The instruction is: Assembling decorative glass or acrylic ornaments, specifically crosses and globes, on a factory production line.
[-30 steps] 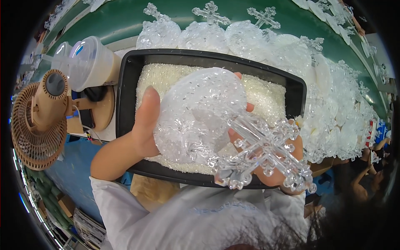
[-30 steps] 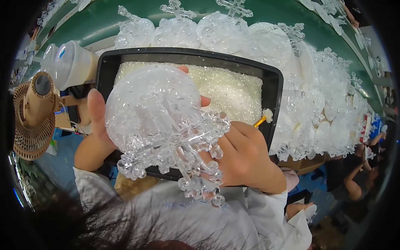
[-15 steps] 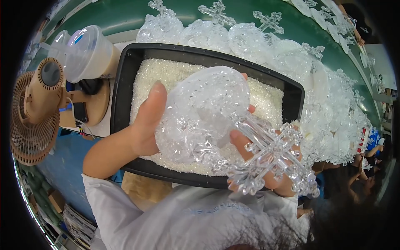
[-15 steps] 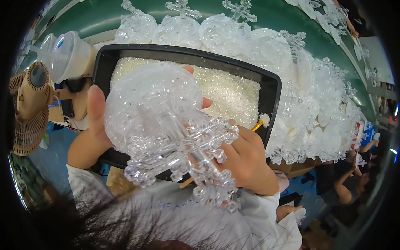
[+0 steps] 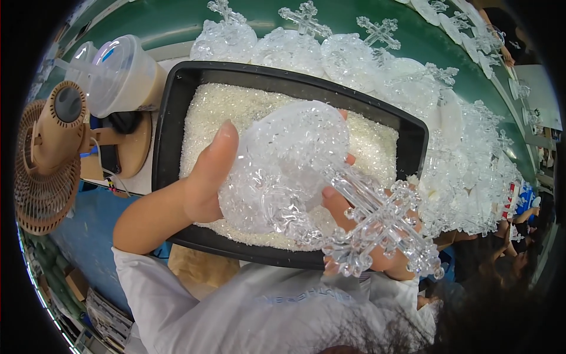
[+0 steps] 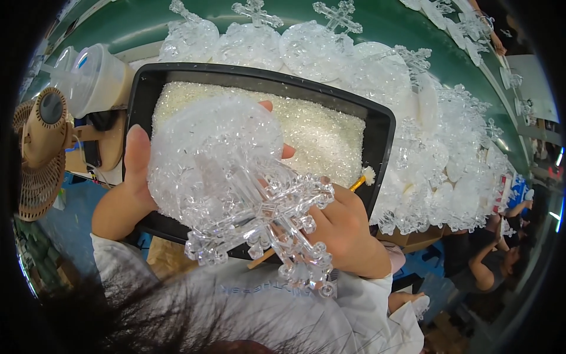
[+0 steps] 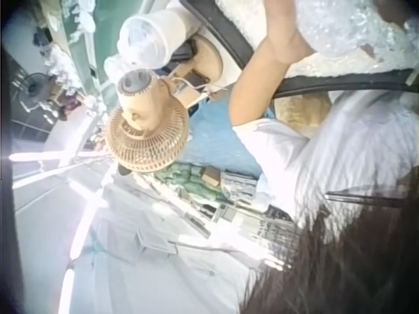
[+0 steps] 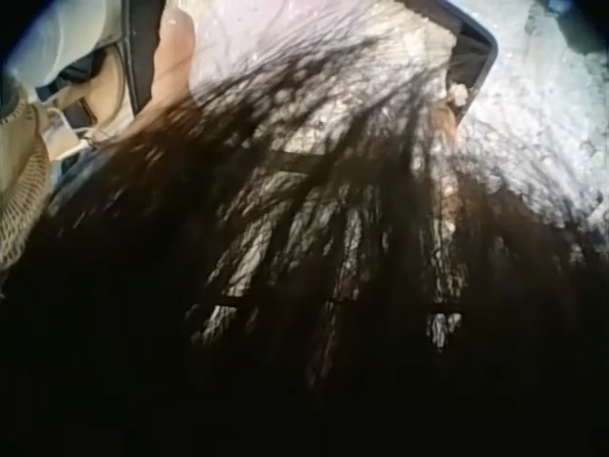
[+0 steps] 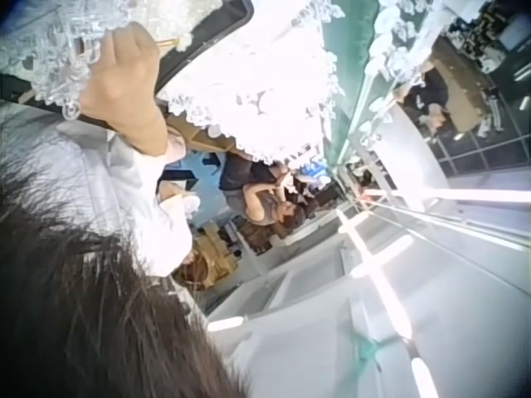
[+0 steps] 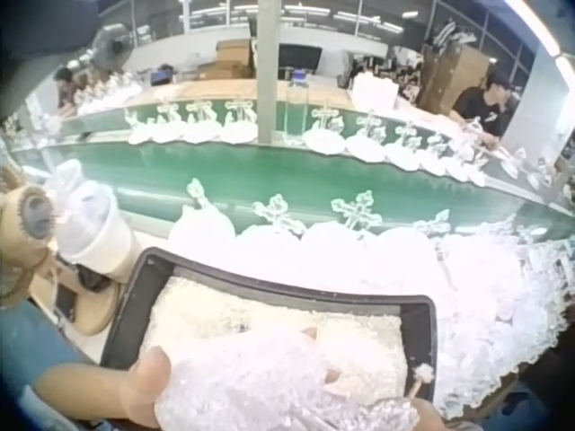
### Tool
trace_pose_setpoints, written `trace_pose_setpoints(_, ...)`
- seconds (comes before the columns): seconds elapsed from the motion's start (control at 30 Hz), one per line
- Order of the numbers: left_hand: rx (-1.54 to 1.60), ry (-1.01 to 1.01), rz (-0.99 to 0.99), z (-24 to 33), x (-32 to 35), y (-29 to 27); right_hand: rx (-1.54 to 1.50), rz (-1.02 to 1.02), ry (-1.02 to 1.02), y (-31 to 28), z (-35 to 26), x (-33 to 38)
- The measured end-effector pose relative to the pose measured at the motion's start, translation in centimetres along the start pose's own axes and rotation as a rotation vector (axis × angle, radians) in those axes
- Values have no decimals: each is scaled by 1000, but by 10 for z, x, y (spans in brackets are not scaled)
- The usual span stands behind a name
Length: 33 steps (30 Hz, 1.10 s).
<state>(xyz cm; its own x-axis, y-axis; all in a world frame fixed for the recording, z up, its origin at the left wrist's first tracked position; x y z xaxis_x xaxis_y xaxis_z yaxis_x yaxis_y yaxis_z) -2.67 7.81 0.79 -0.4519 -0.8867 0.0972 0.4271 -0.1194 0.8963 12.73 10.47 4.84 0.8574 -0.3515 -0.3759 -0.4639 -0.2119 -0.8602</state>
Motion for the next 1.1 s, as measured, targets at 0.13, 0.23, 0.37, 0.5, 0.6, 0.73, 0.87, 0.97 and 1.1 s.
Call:
trace_pose_setpoints(0.13, -30, -70, 76, -1, -3, -3, 7, -48, -50, 2, -2, 0)
trace_pose_setpoints(0.23, -17, -67, 73, -1, 0, -5, 50, -62, -65, 2, -5, 0)
trace_pose_setpoints(0.37, -4, -5, -12, -2, 1, -4, 135, 18, -19, 1, -6, -1)
trace_pose_setpoints(0.5, -40, -75, 58, -1, -7, -1, 49, 11, 8, 1, 1, -1)
trace_pose_setpoints(0.6, -33, -30, 100, 2, 0, -5, 133, 70, -90, 5, -5, 1)
trace_pose_setpoints(0.73, 143, 92, 25, 5, 0, 1, -138, 2, 43, -19, 1, -6)
trace_pose_setpoints(0.87, 150, 114, 49, 9, -1, -2, -129, 564, -52, -33, -11, -2)
trace_pose_setpoints(0.97, 113, 93, 54, 8, -1, 1, 27, 958, -116, -49, -20, 14)
trace_pose_setpoints(1.1, 121, 167, 53, 3, 4, -8, -97, 756, -56, -34, -16, 14)
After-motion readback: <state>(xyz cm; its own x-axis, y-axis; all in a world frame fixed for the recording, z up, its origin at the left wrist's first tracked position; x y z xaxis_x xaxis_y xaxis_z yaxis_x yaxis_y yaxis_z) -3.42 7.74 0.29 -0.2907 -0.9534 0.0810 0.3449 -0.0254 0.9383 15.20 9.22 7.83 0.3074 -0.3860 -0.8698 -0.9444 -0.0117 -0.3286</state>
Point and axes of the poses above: each hand's wrist, its own x-axis away from the middle knuckle, its own y-axis out of the palm, z = x × y, the point moved 7 cm from there along -x, towards the middle knuckle, and after that the axes turned 13 degrees about x, right-handed, at the moved point
